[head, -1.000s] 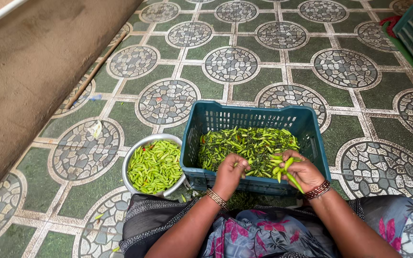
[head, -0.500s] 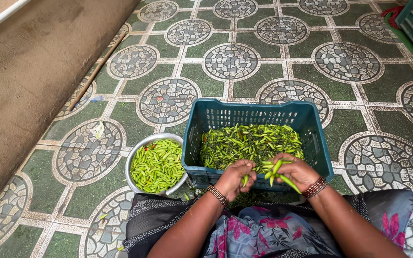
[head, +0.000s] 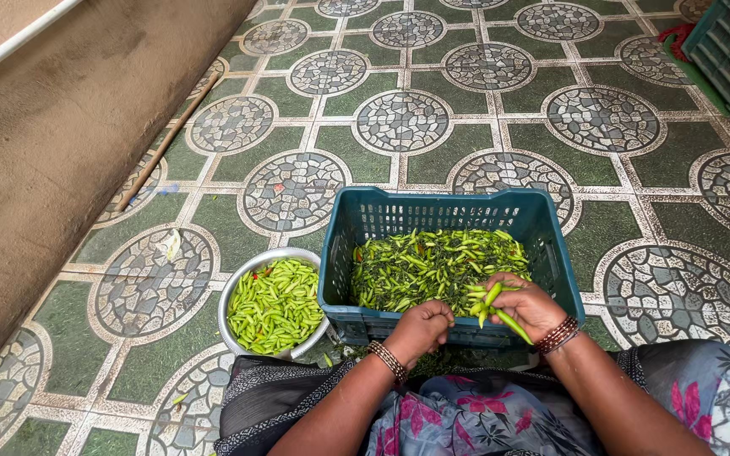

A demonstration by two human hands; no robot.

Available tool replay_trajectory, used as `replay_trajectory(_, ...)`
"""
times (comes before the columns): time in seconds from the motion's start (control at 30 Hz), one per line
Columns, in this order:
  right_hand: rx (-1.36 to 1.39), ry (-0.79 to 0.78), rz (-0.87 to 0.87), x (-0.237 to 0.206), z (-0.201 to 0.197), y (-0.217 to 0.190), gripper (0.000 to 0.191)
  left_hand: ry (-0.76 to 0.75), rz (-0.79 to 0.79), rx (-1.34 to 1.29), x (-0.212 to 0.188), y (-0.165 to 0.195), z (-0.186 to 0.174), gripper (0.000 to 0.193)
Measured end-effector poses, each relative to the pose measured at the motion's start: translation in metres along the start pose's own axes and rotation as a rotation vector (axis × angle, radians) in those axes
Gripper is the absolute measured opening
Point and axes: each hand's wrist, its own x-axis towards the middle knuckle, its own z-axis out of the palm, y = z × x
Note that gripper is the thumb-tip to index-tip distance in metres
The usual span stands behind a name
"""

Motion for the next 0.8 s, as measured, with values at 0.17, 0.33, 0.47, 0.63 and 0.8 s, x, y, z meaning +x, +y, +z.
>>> replay_trajectory(0.17, 0.022, -0.022, -0.04, 0.0, -0.004, -0.005, 0.024, 0.112, 0.241, 0.643, 0.008, -0.014, -0.011, 0.012)
replay_trajectory(0.33, 0.013, 0.033, -0.031, -0.002, -0.003, -0.006, 0.025, 0.094, 0.252, 0.758, 0.004, -0.01, -0.01, 0.017)
replay_trajectory(0.47, 0.001, 0.026, -0.036, -0.003, -0.005, -0.003, 0.024, 0.09, 0.217, 0.832, 0.0, -0.005, -0.01, 0.021)
replay_trajectory(0.63, -0.119, 0.069, -0.07, -0.002, -0.019, -0.002, 0.035, -0.131, 0.1, 1.25, -0.002, -0.004, -0.018, 0.016)
replay_trajectory(0.8, -0.148, 0.032, -0.05, -0.002, -0.032, 0.0, 0.03, -0.085, 0.035, 1.212, -0.005, 0.003, -0.024, 0.023)
